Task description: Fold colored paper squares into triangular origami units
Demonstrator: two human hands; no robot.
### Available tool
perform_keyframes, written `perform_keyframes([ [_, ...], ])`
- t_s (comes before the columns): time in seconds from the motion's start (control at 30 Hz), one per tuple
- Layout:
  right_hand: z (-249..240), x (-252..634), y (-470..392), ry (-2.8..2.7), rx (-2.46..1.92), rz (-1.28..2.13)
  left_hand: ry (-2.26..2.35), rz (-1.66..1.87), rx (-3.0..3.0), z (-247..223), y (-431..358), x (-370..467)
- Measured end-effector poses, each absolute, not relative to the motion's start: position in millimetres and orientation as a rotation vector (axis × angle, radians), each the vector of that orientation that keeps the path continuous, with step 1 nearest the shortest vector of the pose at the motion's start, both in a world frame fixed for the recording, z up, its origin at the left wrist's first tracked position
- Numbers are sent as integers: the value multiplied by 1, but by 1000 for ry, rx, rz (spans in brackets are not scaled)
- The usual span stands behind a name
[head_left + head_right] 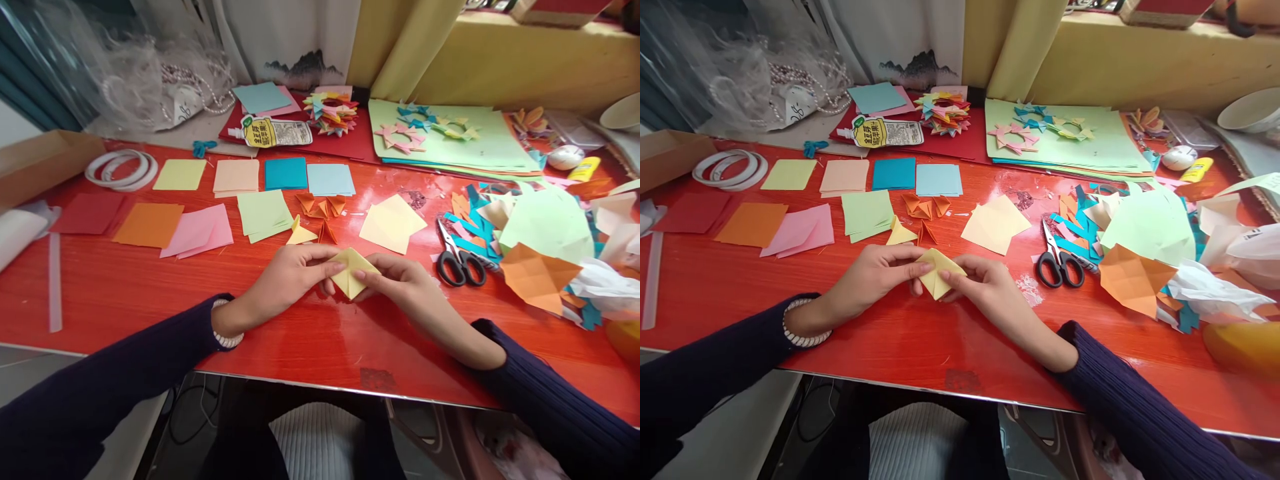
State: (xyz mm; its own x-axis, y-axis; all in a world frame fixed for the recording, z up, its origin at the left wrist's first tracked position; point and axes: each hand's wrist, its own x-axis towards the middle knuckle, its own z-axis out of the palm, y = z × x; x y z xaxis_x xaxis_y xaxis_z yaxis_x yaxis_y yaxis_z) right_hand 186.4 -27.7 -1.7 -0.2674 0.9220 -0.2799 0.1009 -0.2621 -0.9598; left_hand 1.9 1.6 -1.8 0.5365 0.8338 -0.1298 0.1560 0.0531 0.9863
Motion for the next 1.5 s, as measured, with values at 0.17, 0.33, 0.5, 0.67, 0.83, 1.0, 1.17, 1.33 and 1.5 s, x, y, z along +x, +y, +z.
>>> perform_keyframes([
  [0.17, -3, 187, -27, -1279, -1221, 1692, 916, 627, 1420, -3, 1, 2],
  [0.33, -8, 187, -26, -1056, -1117, 1774, 877, 708, 1308, -7, 1, 3],
  [0.5, -10, 187, -27, -898, -1057, 1807, 763, 692, 1267, -3, -1, 2],
  [0.67, -9, 188, -26, -853, -1035, 1855, 760, 697, 1408, 0, -1, 1],
  [0.83, -8, 188, -27, -862, -1063, 1835, 793, 712, 1305, -3, -1, 1],
  [1.0, -11, 187, -28, -925, -1090, 1718, 737, 707, 1169, -6, 1, 1],
  [1.17, -11, 188, -29, -1031, -1056, 1655, 750, 720, 1162, -6, 0, 0],
  [1.33, -11, 190, -29, -1011, -1078, 1661, 763, 700, 1236, 0, 0, 0],
  [1.5, -10, 191, -30, -1099, -1107, 1581, 806, 703, 1288, 1, 0, 2],
])
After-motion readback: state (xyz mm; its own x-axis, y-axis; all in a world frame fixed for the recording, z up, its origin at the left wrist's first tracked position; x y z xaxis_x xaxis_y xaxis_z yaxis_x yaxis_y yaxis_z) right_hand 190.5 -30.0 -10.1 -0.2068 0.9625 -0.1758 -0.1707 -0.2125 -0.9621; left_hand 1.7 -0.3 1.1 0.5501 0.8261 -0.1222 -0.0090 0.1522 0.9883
